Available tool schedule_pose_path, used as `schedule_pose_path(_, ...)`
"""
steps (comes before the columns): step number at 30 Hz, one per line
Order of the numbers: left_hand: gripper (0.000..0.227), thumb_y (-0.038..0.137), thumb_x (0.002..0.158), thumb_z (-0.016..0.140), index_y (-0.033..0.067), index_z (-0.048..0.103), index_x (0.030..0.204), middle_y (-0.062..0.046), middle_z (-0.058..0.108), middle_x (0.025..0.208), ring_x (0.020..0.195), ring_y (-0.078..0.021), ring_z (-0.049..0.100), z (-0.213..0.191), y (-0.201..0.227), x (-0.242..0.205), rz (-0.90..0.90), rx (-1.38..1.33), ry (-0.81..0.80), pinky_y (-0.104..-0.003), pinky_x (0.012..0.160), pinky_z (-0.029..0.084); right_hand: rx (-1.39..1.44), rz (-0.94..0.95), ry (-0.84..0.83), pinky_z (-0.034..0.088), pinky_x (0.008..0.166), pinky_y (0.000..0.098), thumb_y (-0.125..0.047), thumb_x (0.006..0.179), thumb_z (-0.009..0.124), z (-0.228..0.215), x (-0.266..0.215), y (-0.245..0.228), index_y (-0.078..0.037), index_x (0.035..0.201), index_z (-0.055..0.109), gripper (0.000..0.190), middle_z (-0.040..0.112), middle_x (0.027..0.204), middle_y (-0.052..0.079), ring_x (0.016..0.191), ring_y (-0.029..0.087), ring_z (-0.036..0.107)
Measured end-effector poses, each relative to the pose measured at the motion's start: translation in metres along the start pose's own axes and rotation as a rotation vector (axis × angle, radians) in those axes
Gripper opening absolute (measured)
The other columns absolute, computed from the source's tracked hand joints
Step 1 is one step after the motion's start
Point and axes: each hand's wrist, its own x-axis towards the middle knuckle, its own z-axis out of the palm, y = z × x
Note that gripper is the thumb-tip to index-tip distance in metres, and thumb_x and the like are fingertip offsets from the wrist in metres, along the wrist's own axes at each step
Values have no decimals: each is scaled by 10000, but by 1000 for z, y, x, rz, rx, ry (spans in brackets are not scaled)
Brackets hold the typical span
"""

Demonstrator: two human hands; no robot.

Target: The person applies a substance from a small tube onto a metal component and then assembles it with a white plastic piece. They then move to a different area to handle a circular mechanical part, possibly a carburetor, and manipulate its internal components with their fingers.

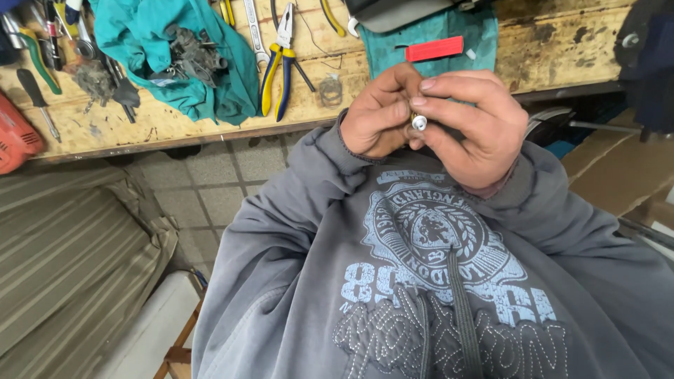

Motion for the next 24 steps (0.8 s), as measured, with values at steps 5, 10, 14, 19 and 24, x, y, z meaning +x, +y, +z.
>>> schedule_pose_path(5,192,189,1085,659,66,548,1182,-60,654,989,803,-134,633,-7,1,0,62,54,4,-279,718,531,37,-10,-40,570,1018,387,67,909,773,2,6,0,-9,1227,708,333,673,1286,148,1217,324,677)
schedule_pose_path(10,186,168,1091,666,65,549,1192,-73,667,969,820,-150,646,-15,-1,-5,75,88,29,-293,749,543,64,-18,-63,561,1038,395,50,908,775,5,9,2,12,1215,691,321,678,1286,163,1249,349,677)
schedule_pose_path(14,260,191,1057,662,45,552,1241,-80,679,1053,904,-176,669,-17,-3,-7,54,178,186,-322,806,563,116,53,-31,554,1067,383,20,994,751,13,-2,16,45,1230,673,250,689,1270,177,1199,320,690)
schedule_pose_path(19,289,216,1042,678,10,601,1230,-68,673,1003,867,-174,641,-62,-19,-54,-23,473,521,-326,764,532,339,275,51,538,1104,341,-41,1138,646,23,-39,41,73,1290,597,195,680,1308,191,1244,254,679)
schedule_pose_path(24,141,217,933,765,103,738,1010,-91,704,948,780,-314,683,-63,15,-93,84,2051,729,-418,674,546,506,411,139,537,1096,323,-86,1191,587,24,-69,69,56,1359,530,228,674,1303,162,1224,211,674)
